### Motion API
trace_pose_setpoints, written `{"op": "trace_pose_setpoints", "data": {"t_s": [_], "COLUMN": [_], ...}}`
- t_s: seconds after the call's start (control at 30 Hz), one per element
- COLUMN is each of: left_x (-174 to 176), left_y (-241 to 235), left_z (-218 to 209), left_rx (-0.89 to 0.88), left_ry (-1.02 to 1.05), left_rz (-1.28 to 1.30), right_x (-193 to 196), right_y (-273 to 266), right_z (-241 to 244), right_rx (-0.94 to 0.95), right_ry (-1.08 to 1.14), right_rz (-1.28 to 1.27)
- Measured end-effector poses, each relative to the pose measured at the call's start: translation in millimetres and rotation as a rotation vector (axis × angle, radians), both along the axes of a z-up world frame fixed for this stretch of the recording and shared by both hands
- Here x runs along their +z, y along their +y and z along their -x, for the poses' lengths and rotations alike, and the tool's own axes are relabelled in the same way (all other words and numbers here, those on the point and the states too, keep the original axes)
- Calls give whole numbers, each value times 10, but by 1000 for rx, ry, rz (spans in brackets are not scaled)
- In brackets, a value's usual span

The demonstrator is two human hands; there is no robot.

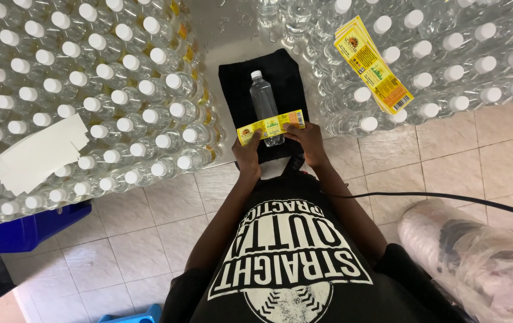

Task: Manually applying adhesive labels to clear plastic water bottles in a production environment.

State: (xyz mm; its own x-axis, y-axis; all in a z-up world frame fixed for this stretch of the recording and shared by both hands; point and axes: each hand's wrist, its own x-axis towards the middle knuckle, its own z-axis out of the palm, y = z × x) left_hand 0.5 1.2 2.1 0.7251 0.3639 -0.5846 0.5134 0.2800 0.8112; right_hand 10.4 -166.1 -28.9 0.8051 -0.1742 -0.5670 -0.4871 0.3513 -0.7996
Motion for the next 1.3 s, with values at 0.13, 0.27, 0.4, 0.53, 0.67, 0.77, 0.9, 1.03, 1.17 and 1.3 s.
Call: {"op": "trace_pose_setpoints", "data": {"t_s": [0.13,0.27,0.4,0.53,0.67,0.77,0.9,1.03,1.17,1.3], "left_x": [-74,-124,-180,-263,-379,-561,-385,-85,442,1042], "left_y": [-3,-18,-10,0,45,52,24,73,250,420], "left_z": [0,3,-5,-28,-48,-60,-36,1,-4,-234], "left_rx": [-14,-14,2,6,5,27,78,76,-28,-383], "left_ry": [2,15,55,45,37,24,13,0,-166,-439], "left_rz": [-14,-13,40,80,152,225,333,386,452,133], "right_x": [0,43,134,117,246,362,316,709,1057,1701], "right_y": [20,58,97,81,99,140,118,117,-6,-121], "right_z": [-3,2,1,-30,-17,-74,-118,-121,-10,99], "right_rx": [-13,-13,56,99,145,157,154,134,89,142], "right_ry": [4,5,26,26,27,40,52,16,-101,-238], "right_rz": [4,42,192,244,261,226,35,-36,-53,9]}}
